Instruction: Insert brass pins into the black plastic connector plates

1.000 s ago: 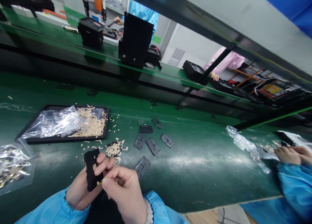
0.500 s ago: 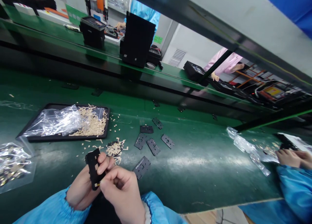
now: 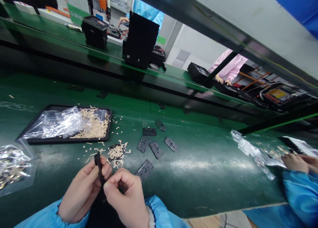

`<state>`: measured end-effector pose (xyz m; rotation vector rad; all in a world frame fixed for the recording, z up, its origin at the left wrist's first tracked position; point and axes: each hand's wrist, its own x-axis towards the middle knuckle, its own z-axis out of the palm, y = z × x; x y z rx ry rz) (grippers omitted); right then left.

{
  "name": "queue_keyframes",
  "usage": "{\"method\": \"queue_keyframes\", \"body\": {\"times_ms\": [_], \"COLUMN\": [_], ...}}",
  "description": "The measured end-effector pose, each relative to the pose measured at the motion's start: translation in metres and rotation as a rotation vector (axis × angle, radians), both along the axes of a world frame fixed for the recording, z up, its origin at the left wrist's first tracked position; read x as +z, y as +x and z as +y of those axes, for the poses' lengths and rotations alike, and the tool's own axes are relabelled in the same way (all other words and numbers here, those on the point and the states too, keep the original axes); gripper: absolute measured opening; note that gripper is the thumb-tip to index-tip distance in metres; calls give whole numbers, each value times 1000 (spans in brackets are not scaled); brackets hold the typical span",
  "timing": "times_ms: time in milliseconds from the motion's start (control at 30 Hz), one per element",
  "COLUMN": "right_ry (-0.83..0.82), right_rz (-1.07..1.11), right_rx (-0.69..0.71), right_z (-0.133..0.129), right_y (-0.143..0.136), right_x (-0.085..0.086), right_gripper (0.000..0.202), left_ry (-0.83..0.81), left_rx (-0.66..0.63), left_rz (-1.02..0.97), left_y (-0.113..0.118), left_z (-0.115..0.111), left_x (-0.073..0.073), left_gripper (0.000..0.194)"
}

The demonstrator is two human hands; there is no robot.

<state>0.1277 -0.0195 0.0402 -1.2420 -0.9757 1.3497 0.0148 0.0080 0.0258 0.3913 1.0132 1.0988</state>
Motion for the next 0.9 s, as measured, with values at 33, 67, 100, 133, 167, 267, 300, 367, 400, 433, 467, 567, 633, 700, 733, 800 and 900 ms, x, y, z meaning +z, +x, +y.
{"method": "queue_keyframes", "body": {"times_ms": [33,67,100,133,167,267,300,367,400,433,467,567,633,700,733,800,900], "right_ry": [-7,-16,-28,-43,-57,-91,-97,-104,-106,-105,-103,-77,-34,18,41,71,90], "right_rz": [-3,-5,-8,-8,-6,27,38,53,57,58,59,40,4,-40,-61,-99,-132], "right_rx": [-3,-3,-2,1,3,9,8,7,9,10,10,7,-3,-18,-26,-42,-44], "right_z": [0,1,1,2,2,2,2,2,2,2,2,3,3,3,2,1,0], "right_y": [1,2,3,4,4,6,6,7,7,7,8,9,9,10,10,11,12], "right_x": [0,1,1,2,2,3,3,3,3,3,4,6,8,8,8,8,10], "right_gripper": [12,12,12,12,12,14,15,17,18,19,20,23,22,20,19,17,15], "left_ry": [-6,-16,-23,-24,-22,5,13,24,34,52,86,234,327,365,364,350,390], "left_rx": [14,29,43,55,66,80,85,116,136,157,173,132,25,-57,-61,-45,-78], "left_rz": [38,78,119,154,186,264,291,338,349,357,369,484,563,584,585,599,664], "left_y": [-1,-2,-2,-3,-3,-6,-7,-9,-11,-12,-14,-19,-20,-19,-18,-16,-17], "left_z": [1,2,3,3,3,1,0,-2,-3,-4,-5,-9,-13,-19,-21,-25,-27], "left_x": [1,2,3,5,6,5,3,-2,-5,-7,-9,-11,-9,-6,-5,-5,-11], "left_gripper": [42,45,48,50,52,53,53,56,59,62,62,40,35,33,32,30,27]}}
